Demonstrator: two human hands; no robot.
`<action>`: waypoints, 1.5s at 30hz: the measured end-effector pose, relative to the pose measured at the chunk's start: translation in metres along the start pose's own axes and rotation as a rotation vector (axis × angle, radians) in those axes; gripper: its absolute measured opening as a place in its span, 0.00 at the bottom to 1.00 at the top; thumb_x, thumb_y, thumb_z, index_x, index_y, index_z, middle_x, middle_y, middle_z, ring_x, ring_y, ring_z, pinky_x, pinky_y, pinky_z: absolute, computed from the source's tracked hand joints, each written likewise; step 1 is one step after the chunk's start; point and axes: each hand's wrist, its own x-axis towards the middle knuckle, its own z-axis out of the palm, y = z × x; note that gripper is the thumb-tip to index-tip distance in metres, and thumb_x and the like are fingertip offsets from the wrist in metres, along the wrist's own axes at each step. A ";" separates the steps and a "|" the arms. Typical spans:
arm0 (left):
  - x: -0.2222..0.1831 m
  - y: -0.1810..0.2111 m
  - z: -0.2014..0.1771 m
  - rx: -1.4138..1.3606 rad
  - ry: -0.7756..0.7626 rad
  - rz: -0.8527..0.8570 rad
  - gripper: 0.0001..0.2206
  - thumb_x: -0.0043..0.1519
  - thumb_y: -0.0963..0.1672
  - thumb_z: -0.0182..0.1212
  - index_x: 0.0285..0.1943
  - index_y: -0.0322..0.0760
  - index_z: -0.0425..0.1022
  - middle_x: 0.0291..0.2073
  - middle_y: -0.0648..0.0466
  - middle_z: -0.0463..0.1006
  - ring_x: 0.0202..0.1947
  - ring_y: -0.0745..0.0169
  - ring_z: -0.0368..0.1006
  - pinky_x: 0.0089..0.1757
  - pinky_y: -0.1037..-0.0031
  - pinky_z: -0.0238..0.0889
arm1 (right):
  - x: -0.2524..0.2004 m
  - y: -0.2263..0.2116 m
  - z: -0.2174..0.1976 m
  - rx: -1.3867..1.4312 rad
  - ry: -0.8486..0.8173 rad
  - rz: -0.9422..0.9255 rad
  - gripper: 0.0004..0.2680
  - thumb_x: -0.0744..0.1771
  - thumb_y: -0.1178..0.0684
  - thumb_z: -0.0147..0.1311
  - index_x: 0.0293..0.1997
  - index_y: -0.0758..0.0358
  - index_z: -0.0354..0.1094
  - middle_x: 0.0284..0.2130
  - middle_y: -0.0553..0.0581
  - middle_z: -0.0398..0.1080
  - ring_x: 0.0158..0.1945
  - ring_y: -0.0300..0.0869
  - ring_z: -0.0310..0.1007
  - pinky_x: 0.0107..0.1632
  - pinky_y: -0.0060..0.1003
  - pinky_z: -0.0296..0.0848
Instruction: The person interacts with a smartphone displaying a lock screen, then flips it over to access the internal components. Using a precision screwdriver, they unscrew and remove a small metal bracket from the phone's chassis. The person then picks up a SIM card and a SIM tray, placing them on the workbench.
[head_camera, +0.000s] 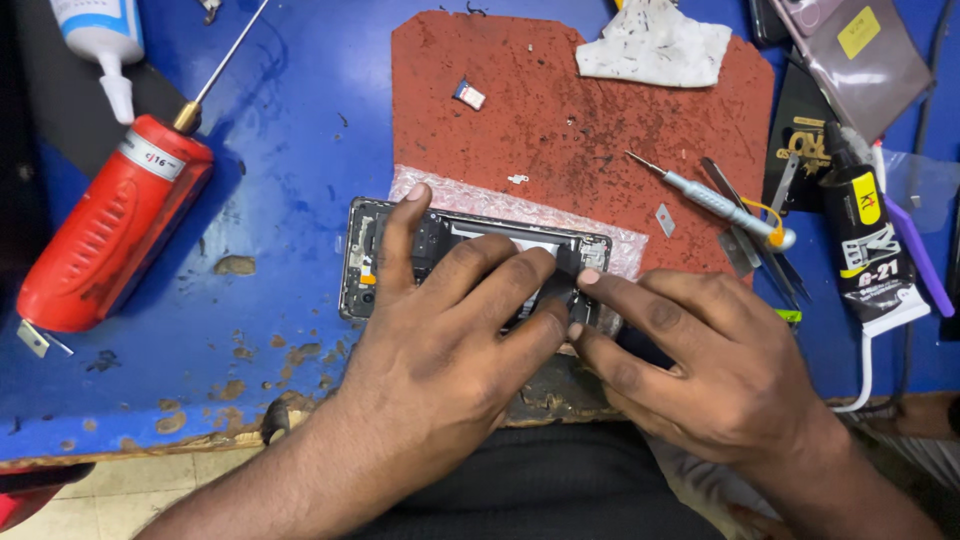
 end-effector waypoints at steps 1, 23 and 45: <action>0.001 0.000 0.000 0.001 0.006 0.003 0.12 0.57 0.41 0.64 0.49 0.37 0.79 0.52 0.50 0.75 0.56 0.54 0.70 0.65 0.29 0.42 | 0.000 0.001 -0.001 -0.007 -0.002 0.002 0.08 0.61 0.52 0.65 0.41 0.57 0.77 0.51 0.57 0.75 0.47 0.49 0.73 0.42 0.43 0.72; 0.052 -0.003 -0.033 0.110 -0.185 0.330 0.09 0.57 0.44 0.61 0.42 0.35 0.79 0.48 0.48 0.76 0.58 0.48 0.70 0.66 0.30 0.46 | 0.002 0.022 -0.016 -0.365 0.195 0.487 0.08 0.62 0.61 0.69 0.41 0.69 0.76 0.38 0.61 0.75 0.42 0.51 0.74 0.44 0.44 0.72; 0.025 -0.011 -0.005 0.144 -0.154 0.361 0.16 0.61 0.44 0.59 0.53 0.27 0.77 0.56 0.41 0.74 0.60 0.50 0.69 0.62 0.33 0.54 | -0.030 0.041 0.001 0.925 0.822 0.578 0.07 0.72 0.64 0.62 0.48 0.66 0.64 0.40 0.58 0.70 0.40 0.41 0.75 0.46 0.33 0.79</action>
